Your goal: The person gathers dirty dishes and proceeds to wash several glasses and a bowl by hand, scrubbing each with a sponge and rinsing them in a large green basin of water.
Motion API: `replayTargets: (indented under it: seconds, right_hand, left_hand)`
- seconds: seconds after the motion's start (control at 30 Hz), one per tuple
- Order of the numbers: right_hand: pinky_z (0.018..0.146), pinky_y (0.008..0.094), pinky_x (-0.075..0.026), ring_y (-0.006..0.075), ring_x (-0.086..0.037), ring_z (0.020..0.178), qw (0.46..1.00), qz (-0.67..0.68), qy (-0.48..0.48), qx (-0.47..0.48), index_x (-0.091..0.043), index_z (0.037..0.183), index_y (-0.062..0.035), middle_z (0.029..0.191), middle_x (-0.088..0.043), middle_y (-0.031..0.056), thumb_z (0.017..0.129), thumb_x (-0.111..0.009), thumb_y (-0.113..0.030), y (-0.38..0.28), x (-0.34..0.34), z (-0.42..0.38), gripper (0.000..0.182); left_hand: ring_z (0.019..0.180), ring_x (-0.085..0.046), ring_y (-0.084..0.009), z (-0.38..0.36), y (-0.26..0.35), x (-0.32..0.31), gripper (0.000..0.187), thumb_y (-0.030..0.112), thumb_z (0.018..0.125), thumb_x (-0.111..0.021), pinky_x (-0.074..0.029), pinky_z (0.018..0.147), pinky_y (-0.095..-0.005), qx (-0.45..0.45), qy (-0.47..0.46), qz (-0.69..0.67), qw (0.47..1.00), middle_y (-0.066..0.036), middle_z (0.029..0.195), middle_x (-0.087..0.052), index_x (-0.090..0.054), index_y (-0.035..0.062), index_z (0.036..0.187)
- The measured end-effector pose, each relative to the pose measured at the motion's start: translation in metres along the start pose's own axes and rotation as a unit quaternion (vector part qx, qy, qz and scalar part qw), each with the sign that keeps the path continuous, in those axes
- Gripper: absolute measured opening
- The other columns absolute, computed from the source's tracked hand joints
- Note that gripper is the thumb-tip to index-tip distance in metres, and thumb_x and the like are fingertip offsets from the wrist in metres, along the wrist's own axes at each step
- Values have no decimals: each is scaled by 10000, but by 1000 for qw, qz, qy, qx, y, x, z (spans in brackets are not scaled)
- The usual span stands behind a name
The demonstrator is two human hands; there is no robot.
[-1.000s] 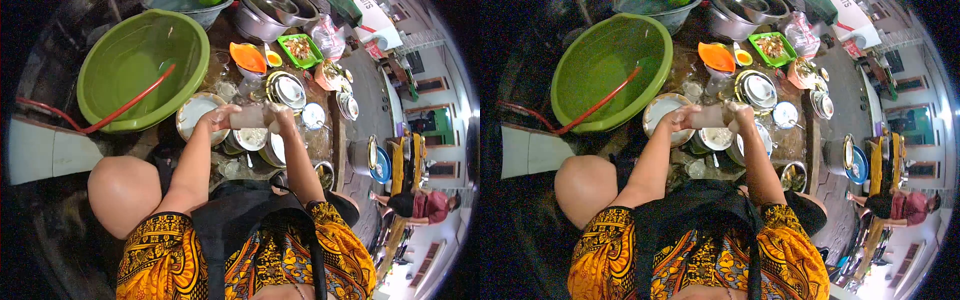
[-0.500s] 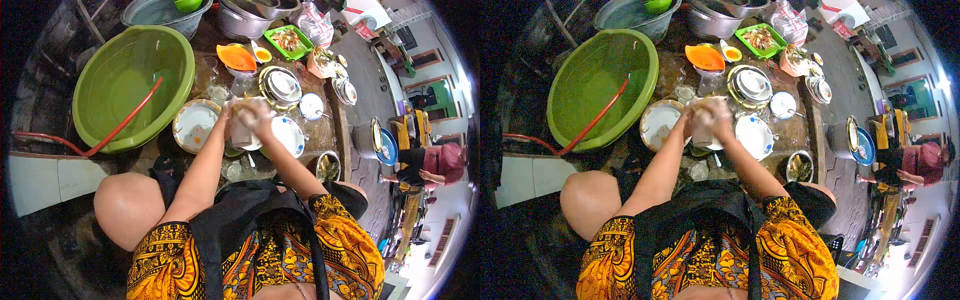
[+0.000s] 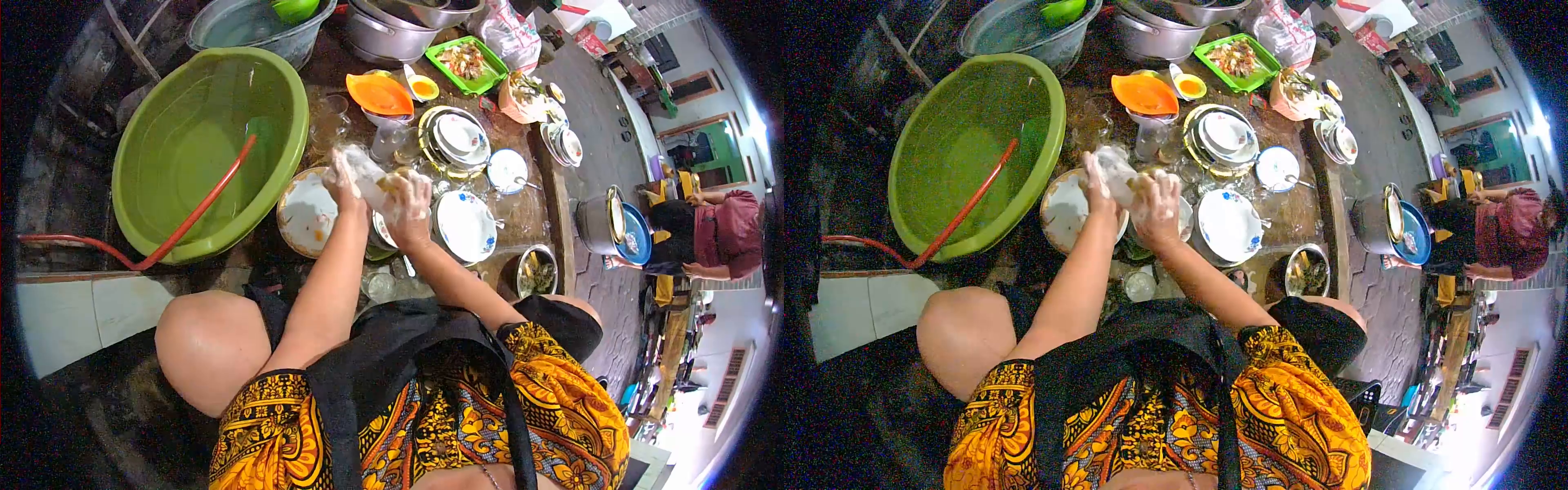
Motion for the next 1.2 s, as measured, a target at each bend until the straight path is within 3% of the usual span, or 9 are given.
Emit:
replayTargets:
  seconds: [0.1, 0.2, 0.43, 0.53, 0.83, 1.0, 1.13, 1.17, 1.2]
  right_hand:
    - [715, 394, -427, 344, -535, 791, 954, 144, 70, -252, -496, 945, -13, 879, -553, 190, 799, -568, -265, 39, -14, 2, 300]
    - [694, 417, -426, 366, -557, 767, 877, 132, -121, -446, -495, 924, -23, 793, -573, 219, 819, -522, -419, 82, -33, 31, 410]
    - [719, 416, -431, 357, -523, 827, 990, 16, 43, -137, -450, 1003, -15, 911, -531, 185, 644, -706, -182, 136, -121, 88, 471]
    - [815, 433, -387, 355, -482, 923, 992, -98, -73, 19, -460, 1042, -32, 1013, -484, 196, 712, -540, -49, 141, -154, 85, 340]
    - [784, 354, -442, 247, -557, 927, 910, -163, -379, 48, -576, 865, -106, 913, -603, 101, 681, -556, -115, 165, -194, 88, 185]
    - [728, 379, -460, 316, -570, 866, 964, -125, -235, 21, -572, 855, -82, 911, -599, 138, 712, -552, -135, 129, -99, 125, 154]
    - [666, 371, -468, 290, -595, 759, 916, 241, -82, -311, -592, 932, -75, 870, -620, 128, 667, -630, -222, 176, -57, 110, 306]
    - [652, 357, -467, 234, -587, 747, 907, 252, -104, -322, -576, 964, -59, 848, -624, 114, 656, -674, -252, 199, -57, 106, 376]
    - [649, 352, -459, 199, -566, 727, 756, 360, -61, -543, -563, 982, -73, 825, -606, 64, 691, -669, -253, 196, -42, 103, 358]
  left_hand:
    - [1112, -429, -224, -4, -19, 8, 606, 434, 808, -553, -386, 909, -387, 41, -14, 19, 999, -79, 1250, -403, -354, 82, 1260]
    - [1089, -448, -227, -15, -6, -11, 652, 418, 807, -564, -381, 916, -357, 111, -26, 16, 993, -100, 1231, -414, -277, 91, 1293]
    - [851, -443, -153, -7, 42, -33, 429, 219, 758, -680, -402, 760, -290, -211, -24, 298, 931, -46, 919, -409, -332, 78, 966]
    - [798, -434, -152, 3, 49, -31, 397, 212, 747, -688, -392, 764, -285, -308, -16, 400, 863, -42, 864, -410, -360, 60, 911]
    - [704, -471, -246, 11, 48, -21, 315, 235, 685, -723, -390, 669, -351, -296, -5, 592, 749, -107, 769, -510, -510, 3, 677]
    - [765, -504, -308, 13, 15, -15, 322, 215, 656, -740, -411, 712, -384, -350, -75, 615, 702, -138, 815, -508, -554, -36, 734]
    - [858, -503, -375, 45, -38, 25, 228, 129, 678, -698, -413, 741, -410, -235, -106, 551, 794, -230, 944, -504, -570, -39, 763]
    - [930, -483, -393, 41, -39, 21, 203, 93, 678, -674, -408, 775, -418, -269, -126, 662, 688, -252, 982, -505, -579, -35, 803]
    - [930, -483, -393, 36, -39, 15, 203, 93, 678, -674, -408, 775, -418, -270, -131, 658, 690, -252, 982, -505, -579, -35, 803]
Point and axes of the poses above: each hand's wrist, its own z-axis towards the middle knuckle, its own x-axis out of the back of the hand, y = z × x, the point moved 1 cm from there along z, towards the middle knuckle
